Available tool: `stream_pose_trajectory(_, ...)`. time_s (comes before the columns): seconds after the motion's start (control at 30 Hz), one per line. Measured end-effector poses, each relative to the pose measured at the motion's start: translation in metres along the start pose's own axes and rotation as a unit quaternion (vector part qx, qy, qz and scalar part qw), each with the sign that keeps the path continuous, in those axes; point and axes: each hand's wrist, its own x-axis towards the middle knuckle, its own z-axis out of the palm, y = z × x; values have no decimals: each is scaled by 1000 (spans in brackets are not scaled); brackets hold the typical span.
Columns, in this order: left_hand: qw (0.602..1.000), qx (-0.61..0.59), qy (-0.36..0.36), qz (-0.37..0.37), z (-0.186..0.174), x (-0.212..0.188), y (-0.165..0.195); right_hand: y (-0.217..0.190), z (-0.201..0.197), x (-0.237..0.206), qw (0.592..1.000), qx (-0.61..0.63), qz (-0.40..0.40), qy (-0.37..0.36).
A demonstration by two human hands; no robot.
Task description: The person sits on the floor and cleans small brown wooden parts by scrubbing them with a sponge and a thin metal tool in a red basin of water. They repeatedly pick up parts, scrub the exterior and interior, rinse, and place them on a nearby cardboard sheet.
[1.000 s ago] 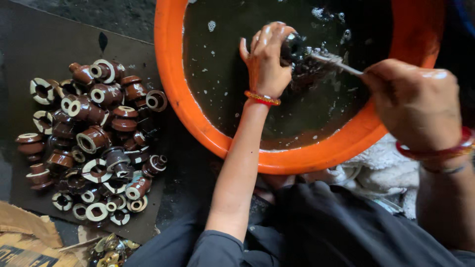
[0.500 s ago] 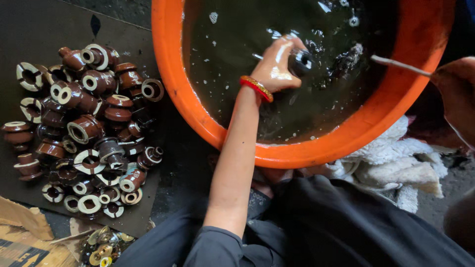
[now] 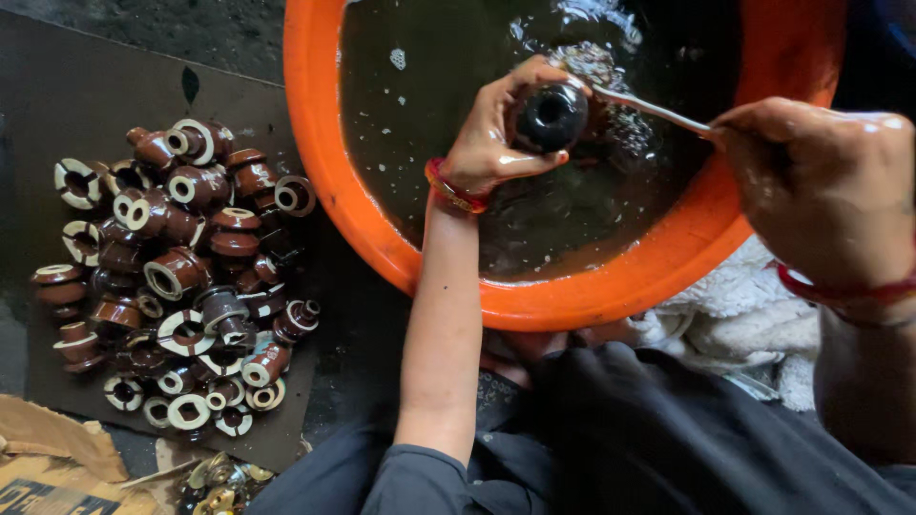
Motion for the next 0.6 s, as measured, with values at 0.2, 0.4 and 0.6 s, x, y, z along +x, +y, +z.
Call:
stream_pose_trajectory(0.2,995,98,18,12,4,4,19,18,47,-9,997,71,35,0)
stream_pose_trajectory(0.4,963,266,14,45,18,7,19,50,125,-22,974,215,65,22)
stream_pose_trajectory(0.6,924,378,20,55,30,10,12,71,165,-3,739,620,260,31)
